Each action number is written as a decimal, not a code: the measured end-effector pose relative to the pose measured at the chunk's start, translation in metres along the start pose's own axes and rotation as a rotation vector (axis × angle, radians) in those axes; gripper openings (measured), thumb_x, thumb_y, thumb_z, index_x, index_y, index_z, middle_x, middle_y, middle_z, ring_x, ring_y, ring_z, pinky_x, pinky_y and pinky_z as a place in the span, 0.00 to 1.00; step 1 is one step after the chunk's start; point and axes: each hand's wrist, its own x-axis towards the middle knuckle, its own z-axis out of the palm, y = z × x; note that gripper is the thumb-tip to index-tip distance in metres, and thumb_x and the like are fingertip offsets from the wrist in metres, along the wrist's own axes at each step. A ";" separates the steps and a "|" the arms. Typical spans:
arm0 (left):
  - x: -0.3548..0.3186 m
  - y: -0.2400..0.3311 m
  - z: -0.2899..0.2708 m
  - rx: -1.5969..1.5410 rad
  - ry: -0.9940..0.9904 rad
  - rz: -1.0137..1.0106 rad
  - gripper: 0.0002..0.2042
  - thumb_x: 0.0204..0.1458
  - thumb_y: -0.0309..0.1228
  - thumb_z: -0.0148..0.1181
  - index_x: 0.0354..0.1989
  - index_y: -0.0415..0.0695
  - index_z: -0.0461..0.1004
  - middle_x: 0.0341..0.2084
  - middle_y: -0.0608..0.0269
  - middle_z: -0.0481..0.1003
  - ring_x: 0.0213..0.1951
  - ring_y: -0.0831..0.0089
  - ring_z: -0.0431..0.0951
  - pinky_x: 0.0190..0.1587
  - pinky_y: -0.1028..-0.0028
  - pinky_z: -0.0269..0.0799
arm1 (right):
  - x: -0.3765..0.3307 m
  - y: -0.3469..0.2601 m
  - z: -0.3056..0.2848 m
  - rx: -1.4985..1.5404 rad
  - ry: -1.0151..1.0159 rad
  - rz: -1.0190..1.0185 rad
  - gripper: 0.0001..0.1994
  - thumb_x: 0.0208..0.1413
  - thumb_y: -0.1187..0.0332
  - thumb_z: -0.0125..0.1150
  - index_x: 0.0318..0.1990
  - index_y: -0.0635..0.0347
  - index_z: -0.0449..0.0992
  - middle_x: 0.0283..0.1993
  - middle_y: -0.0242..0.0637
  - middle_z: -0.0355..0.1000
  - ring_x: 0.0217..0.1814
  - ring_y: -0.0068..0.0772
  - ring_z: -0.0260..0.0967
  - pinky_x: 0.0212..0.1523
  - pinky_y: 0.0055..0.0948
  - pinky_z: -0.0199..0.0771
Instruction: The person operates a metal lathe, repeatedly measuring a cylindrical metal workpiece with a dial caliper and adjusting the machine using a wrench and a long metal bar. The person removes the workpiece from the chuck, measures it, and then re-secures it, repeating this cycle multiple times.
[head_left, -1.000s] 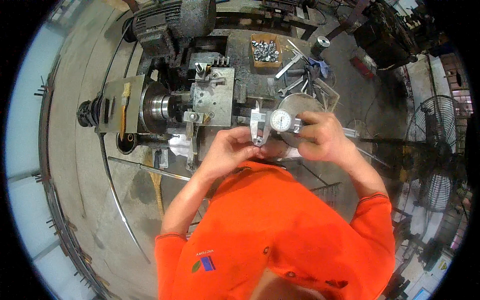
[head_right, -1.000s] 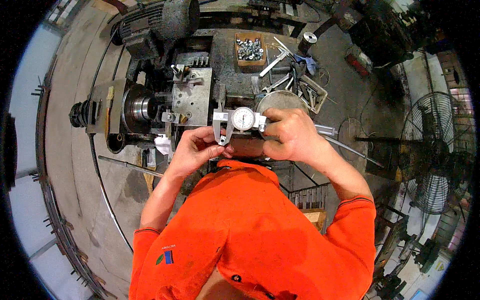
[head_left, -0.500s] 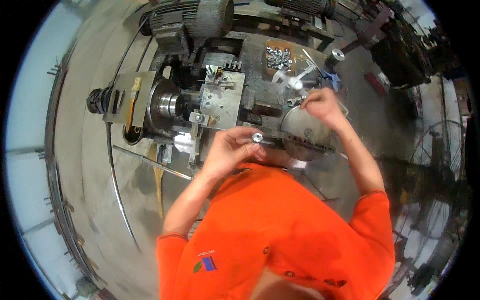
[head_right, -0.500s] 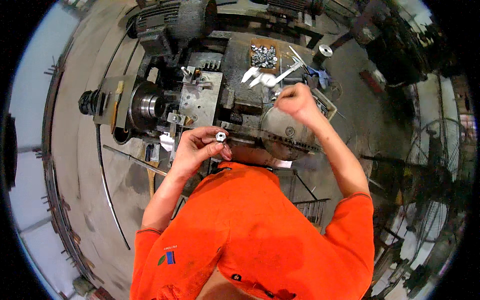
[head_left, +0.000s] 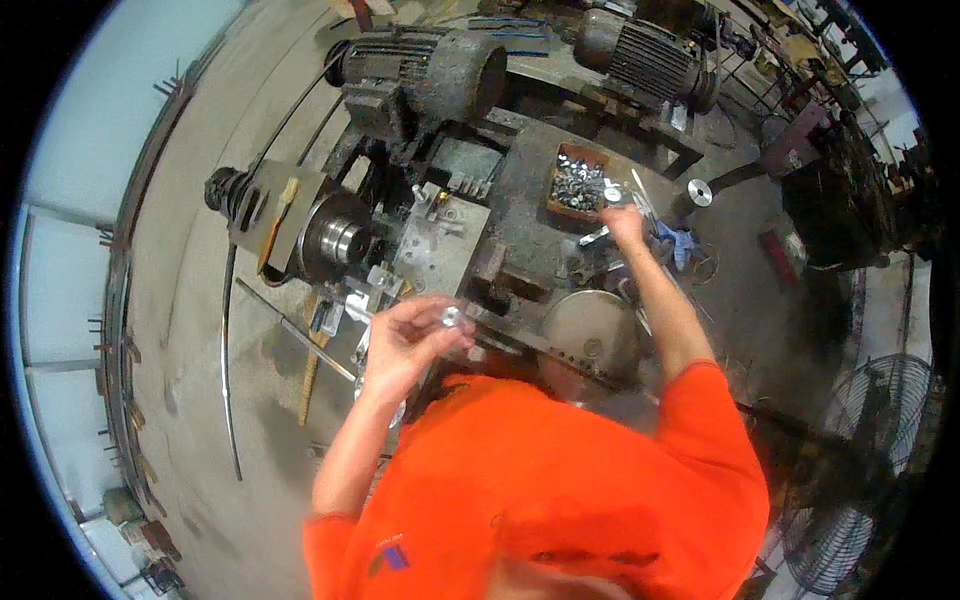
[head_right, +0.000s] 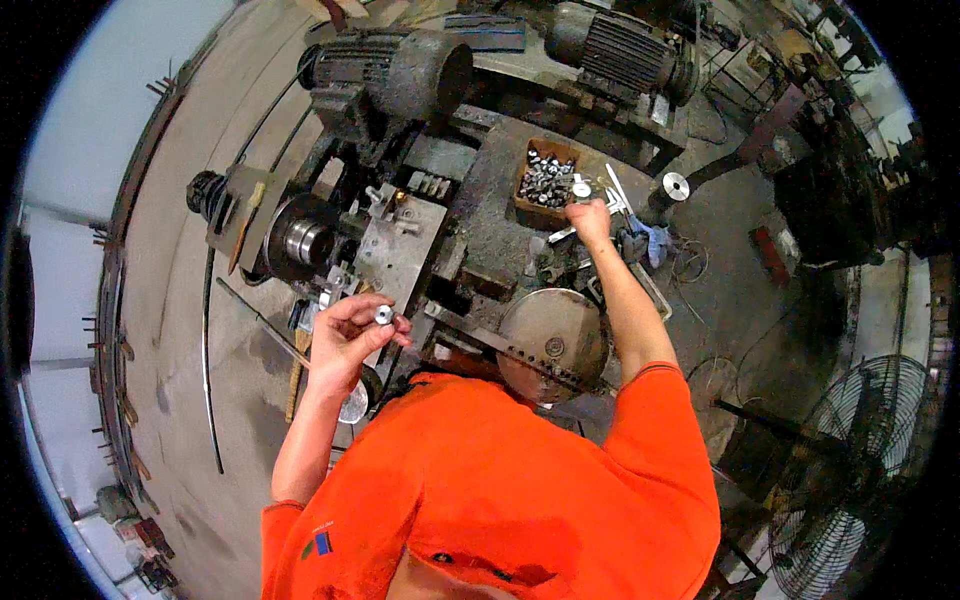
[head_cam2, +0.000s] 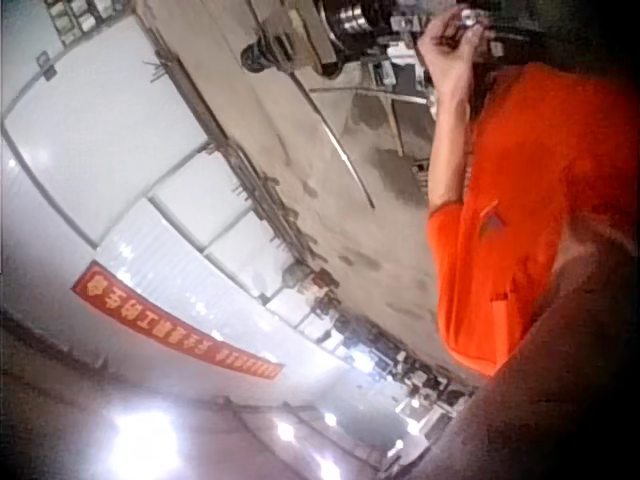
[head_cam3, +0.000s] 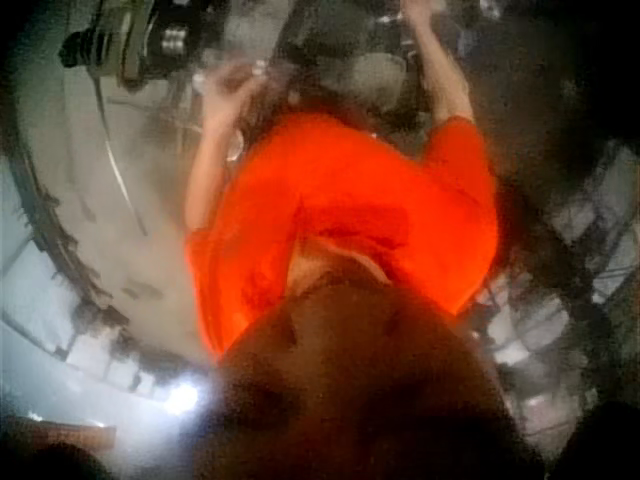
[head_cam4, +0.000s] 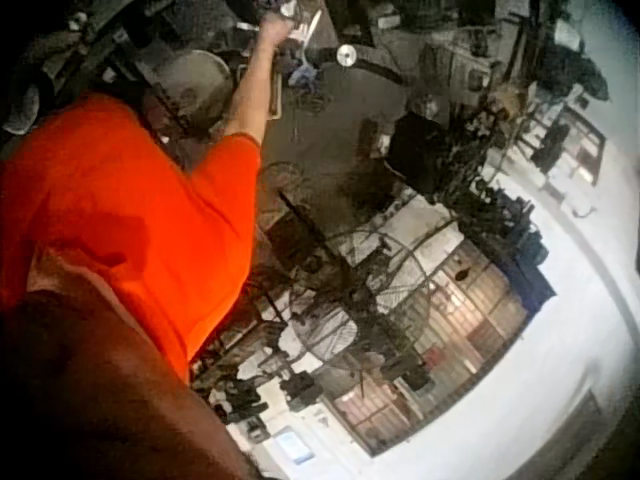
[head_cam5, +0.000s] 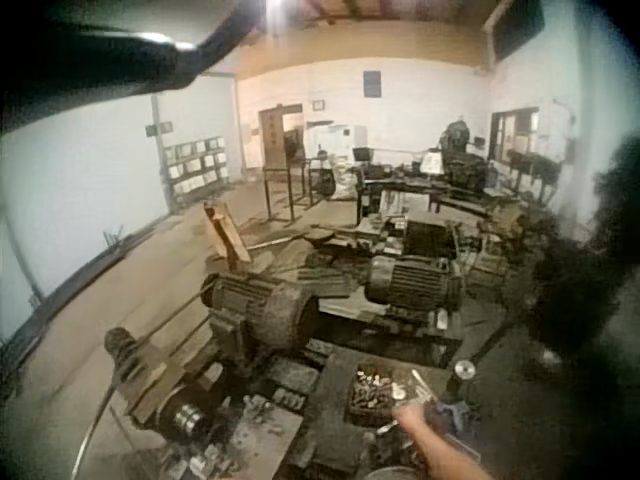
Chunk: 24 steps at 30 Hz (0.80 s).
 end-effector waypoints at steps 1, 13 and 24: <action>0.005 0.002 0.008 -0.061 -0.029 0.017 0.14 0.43 0.20 0.59 0.40 0.33 0.68 0.29 0.51 0.74 0.32 0.65 0.76 0.36 0.68 0.74 | 0.016 0.037 0.004 0.044 -0.092 -0.185 0.18 0.29 0.59 0.60 0.21 0.69 0.74 0.27 0.56 0.71 0.32 0.50 0.71 0.35 0.40 0.69; 0.013 0.005 0.027 -0.029 -0.051 0.006 0.14 0.45 0.20 0.58 0.41 0.32 0.68 0.32 0.52 0.74 0.32 0.67 0.76 0.37 0.71 0.73 | 0.011 0.025 0.019 0.229 -0.129 -0.141 0.15 0.31 0.62 0.56 0.19 0.69 0.74 0.17 0.53 0.68 0.23 0.48 0.70 0.29 0.36 0.67; 0.000 0.008 0.013 -0.059 0.005 0.061 0.13 0.45 0.22 0.58 0.40 0.32 0.68 0.31 0.50 0.74 0.29 0.68 0.76 0.36 0.73 0.72 | 0.020 -0.009 0.040 0.161 -0.045 -0.263 0.14 0.30 0.63 0.55 0.20 0.69 0.74 0.23 0.59 0.68 0.31 0.56 0.69 0.36 0.40 0.68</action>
